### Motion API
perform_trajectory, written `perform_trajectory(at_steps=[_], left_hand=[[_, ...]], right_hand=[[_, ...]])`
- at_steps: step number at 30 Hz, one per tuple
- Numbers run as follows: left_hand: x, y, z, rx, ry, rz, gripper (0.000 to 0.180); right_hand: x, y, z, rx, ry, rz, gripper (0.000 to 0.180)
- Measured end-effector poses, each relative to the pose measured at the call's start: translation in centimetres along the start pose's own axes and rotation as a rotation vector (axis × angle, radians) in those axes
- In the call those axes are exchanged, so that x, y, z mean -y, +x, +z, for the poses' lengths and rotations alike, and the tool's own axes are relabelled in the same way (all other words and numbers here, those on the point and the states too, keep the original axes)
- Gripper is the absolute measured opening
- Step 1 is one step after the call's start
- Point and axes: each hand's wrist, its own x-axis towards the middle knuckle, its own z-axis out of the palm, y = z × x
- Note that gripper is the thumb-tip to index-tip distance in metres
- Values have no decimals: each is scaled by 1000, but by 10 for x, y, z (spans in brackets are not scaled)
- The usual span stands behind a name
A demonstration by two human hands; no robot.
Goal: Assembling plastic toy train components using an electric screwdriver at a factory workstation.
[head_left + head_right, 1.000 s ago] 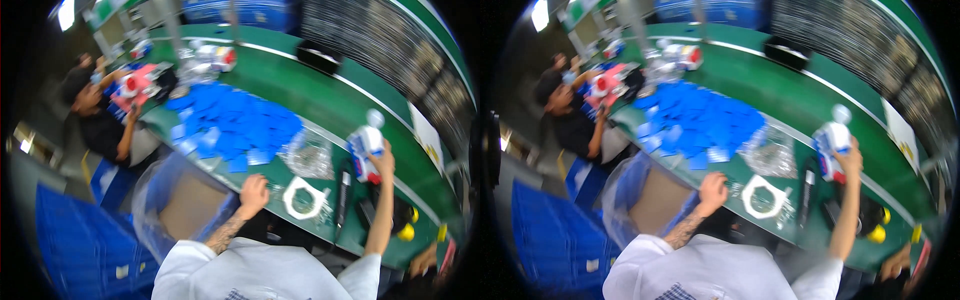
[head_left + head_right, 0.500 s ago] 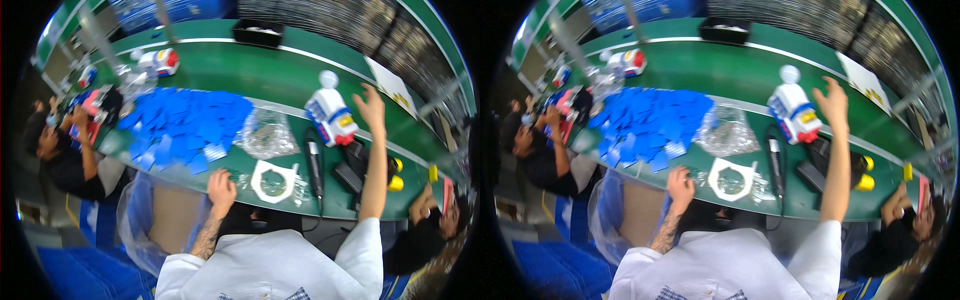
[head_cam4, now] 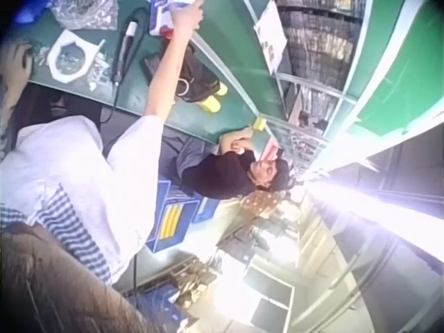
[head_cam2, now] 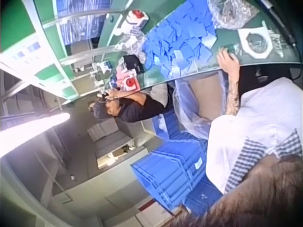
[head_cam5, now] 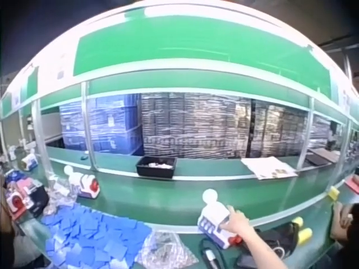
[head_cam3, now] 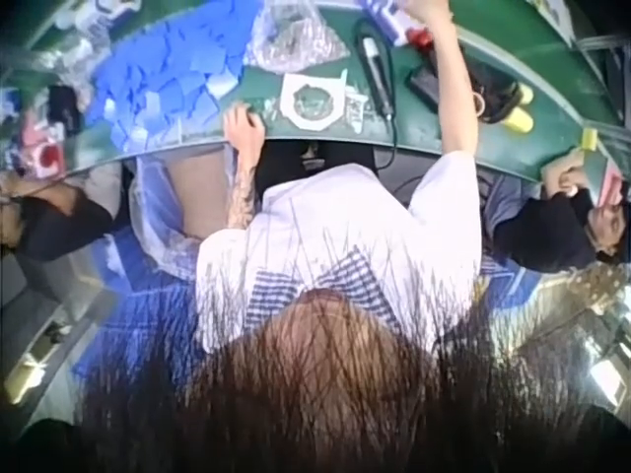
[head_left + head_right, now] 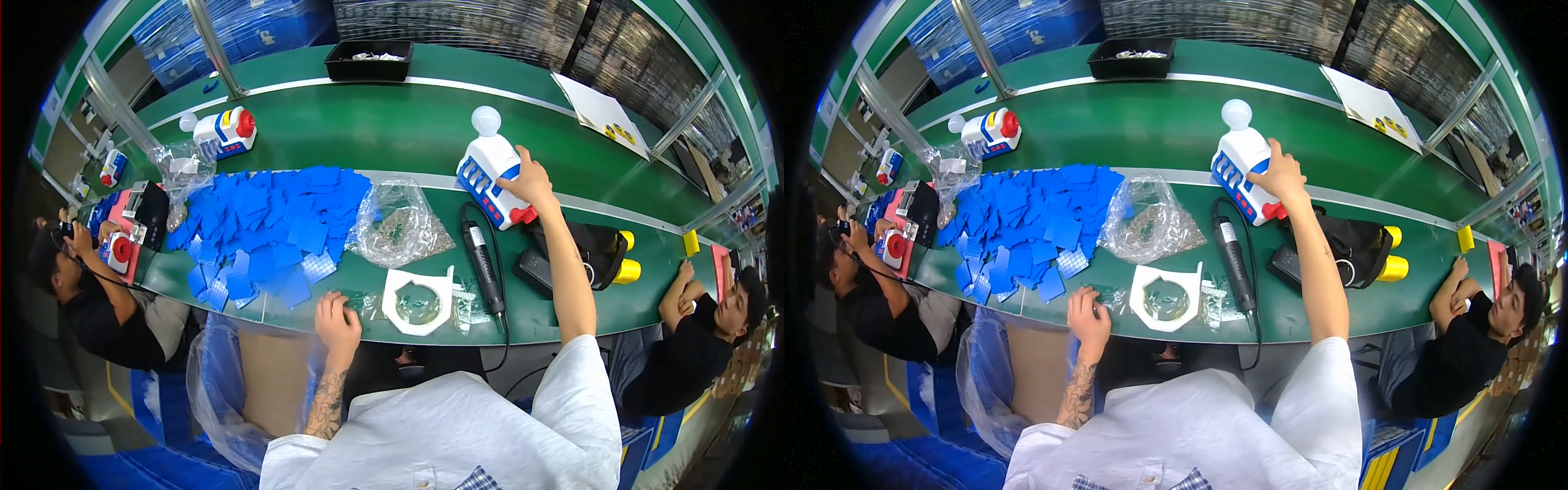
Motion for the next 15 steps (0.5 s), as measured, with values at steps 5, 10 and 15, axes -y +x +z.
perform_trajectory(at_steps=[5, 10, 15], left_hand=[[1, 1, 1, 38, 15, -20, 18], [2, 0, 4, 10, 12, 4, 19], [-1, 2, 6, 14, 3, -10, 19]], right_hand=[[5, 0, -35, -171, 69, -24, 84], [0, 3, -69, -480, 154, -180, 61], [-6, -2, -53, -319, 114, -115, 61]])
